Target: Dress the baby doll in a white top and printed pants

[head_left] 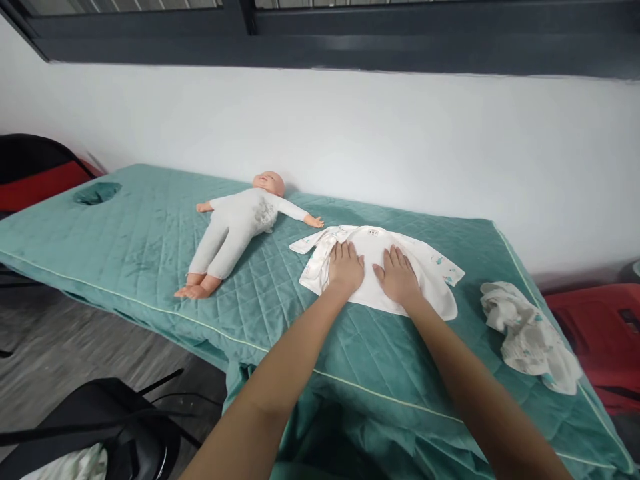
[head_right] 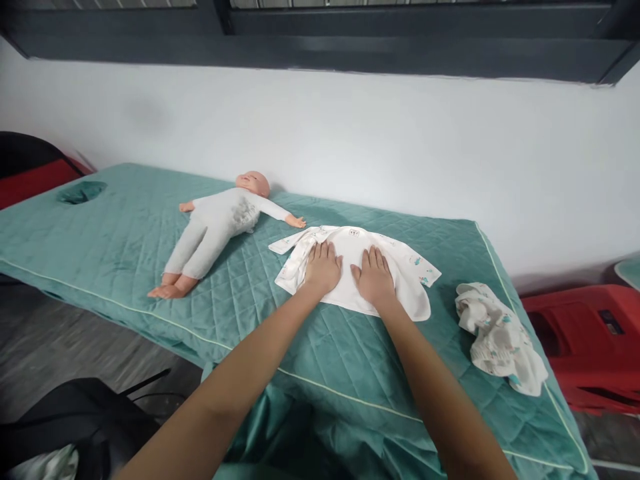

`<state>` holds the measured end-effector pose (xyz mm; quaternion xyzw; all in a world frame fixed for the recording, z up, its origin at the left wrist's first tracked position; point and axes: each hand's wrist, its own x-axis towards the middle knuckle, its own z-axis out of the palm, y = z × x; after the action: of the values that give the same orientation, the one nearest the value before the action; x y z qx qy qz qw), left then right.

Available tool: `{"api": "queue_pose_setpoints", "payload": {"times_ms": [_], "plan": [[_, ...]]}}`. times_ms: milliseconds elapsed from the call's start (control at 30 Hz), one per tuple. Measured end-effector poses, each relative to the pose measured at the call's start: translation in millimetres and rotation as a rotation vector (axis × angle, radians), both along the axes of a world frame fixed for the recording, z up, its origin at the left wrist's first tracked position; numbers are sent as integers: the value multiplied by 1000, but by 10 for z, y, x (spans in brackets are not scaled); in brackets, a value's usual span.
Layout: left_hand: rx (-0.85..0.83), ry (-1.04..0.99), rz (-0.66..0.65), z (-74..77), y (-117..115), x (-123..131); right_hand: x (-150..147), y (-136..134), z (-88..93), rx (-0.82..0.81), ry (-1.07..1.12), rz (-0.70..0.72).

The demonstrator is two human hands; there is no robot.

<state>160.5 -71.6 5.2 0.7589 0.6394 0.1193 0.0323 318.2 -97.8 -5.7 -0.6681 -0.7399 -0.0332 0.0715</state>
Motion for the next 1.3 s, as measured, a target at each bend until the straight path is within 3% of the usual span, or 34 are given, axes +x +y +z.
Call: {"api": "queue_pose_setpoints", "payload": {"times_ms": [167, 367, 467, 533, 633, 800, 933, 1033, 1100, 1167, 1300], "plan": [[-11, -16, -51, -18, -281, -79, 40, -269, -35, 37, -30, 61], [91, -57, -108, -34, -852, -237, 145, -779, -47, 121, -6, 160], [190, -145, -119, -27, -1113, -386, 168, -1071, -38, 144, 5, 192], [318, -235, -44, -38, -1185, -563, 169, -1269, -36, 159, 17, 203], [456, -355, 87, -81, -1069, -941, 162, -1548, -25, 166, 47, 216], [355, -427, 206, -117, -487, -1507, 77, -1770, 159, 128, 266, 335], [248, -395, 237, -95, -67, -1653, -196, -1457, 400, 85, 649, 300], [169, -355, 200, -84, 136, -1683, -498, -881, 464, 11, 1037, 218], [141, -335, 175, -78, 229, -1703, -696, -400, 435, -83, 1233, 56], [134, -323, 155, -68, 306, -1726, -862, 76, 383, -178, 1306, -105], [156, -323, 233, -35, 474, -1773, -1057, 736, 304, -162, 1122, -218]]}}
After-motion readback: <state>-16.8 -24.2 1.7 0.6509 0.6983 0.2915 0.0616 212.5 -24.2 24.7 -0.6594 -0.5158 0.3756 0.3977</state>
